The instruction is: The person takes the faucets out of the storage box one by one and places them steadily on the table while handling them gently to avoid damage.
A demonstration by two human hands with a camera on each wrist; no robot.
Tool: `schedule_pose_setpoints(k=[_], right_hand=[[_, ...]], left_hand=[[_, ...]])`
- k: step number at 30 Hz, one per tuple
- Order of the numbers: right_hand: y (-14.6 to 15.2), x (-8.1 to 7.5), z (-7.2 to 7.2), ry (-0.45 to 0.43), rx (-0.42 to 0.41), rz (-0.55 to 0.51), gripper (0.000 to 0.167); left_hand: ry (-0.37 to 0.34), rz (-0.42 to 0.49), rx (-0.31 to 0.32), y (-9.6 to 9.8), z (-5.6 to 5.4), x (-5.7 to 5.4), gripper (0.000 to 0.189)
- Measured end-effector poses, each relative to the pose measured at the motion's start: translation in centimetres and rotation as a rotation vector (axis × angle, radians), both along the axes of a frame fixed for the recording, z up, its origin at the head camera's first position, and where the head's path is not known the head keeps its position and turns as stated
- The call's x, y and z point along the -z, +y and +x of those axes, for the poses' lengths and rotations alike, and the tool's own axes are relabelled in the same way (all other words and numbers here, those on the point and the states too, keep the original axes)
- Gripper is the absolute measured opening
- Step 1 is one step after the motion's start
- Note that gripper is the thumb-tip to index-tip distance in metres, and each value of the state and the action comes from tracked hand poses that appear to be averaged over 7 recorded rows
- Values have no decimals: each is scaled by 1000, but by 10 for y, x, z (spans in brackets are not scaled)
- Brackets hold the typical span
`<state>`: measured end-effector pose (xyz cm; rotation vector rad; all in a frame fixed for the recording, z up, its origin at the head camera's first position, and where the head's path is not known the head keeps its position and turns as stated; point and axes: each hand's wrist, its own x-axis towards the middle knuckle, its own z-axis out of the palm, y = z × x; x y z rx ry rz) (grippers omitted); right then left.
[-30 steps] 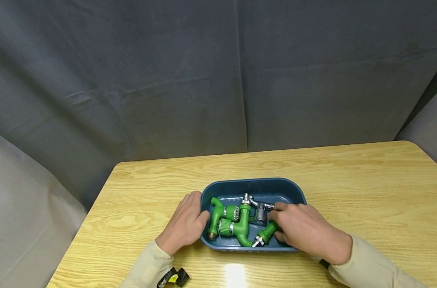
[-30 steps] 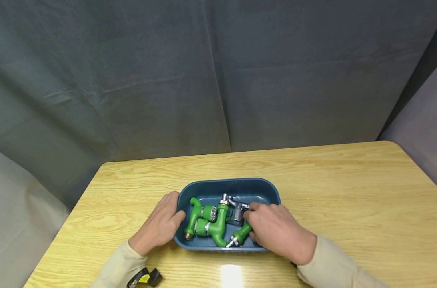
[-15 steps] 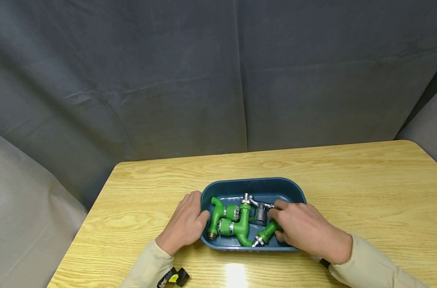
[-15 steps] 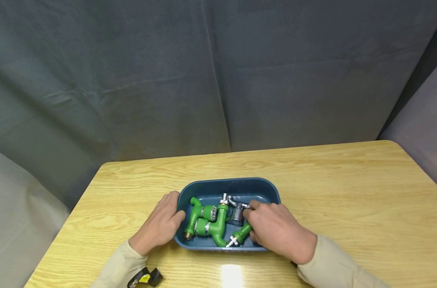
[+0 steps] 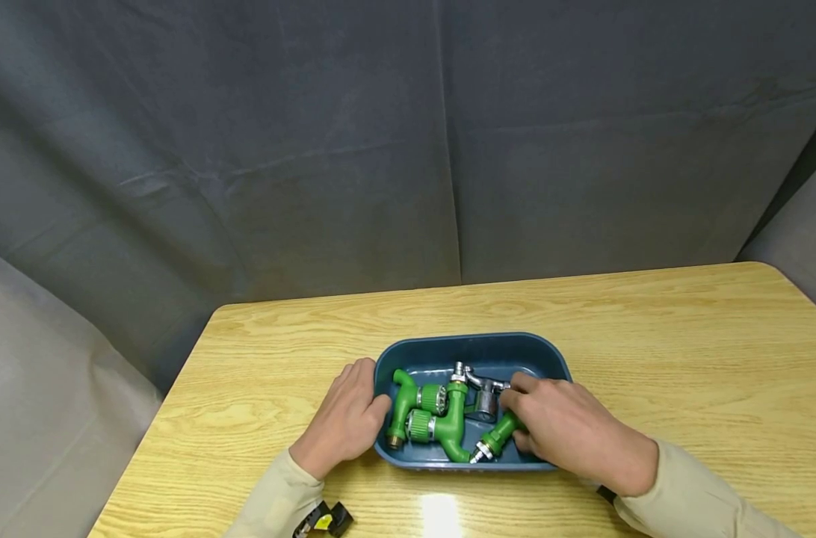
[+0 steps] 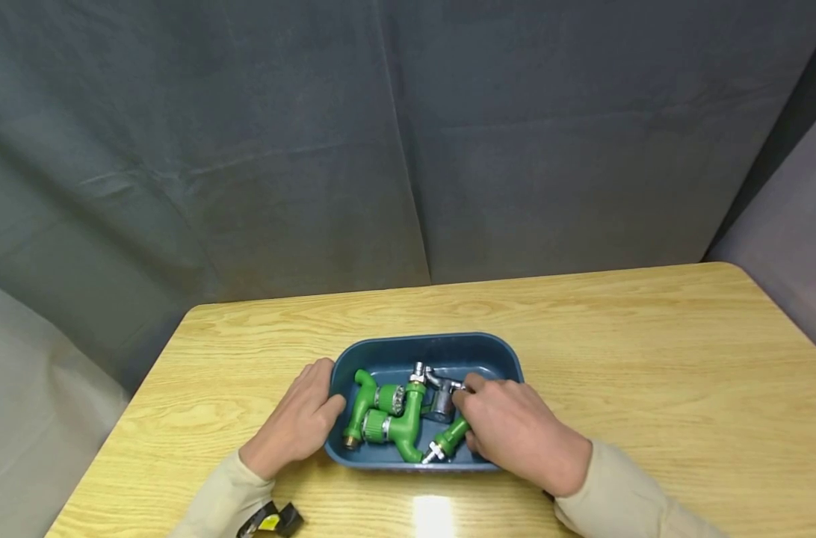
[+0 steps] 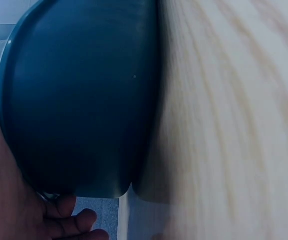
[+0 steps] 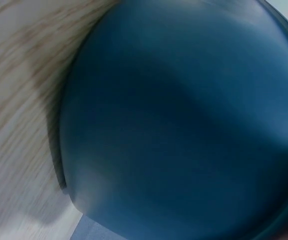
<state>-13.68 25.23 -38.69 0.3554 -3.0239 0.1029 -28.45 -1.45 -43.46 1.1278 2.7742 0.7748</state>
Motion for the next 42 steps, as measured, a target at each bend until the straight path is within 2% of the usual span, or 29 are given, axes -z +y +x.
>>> schedule_pose_setpoints(k=[21, 32, 42], right_hand=[[-2, -1, 1, 47, -8, 36, 21], [-2, 0, 2, 106, -32, 65, 20], [-1, -2, 1, 62, -24, 46, 26]], left_hand=[[6, 1, 3, -1, 0, 1, 8], [9, 4, 1, 0, 0, 1, 8], [6, 6, 3, 0, 0, 1, 9]])
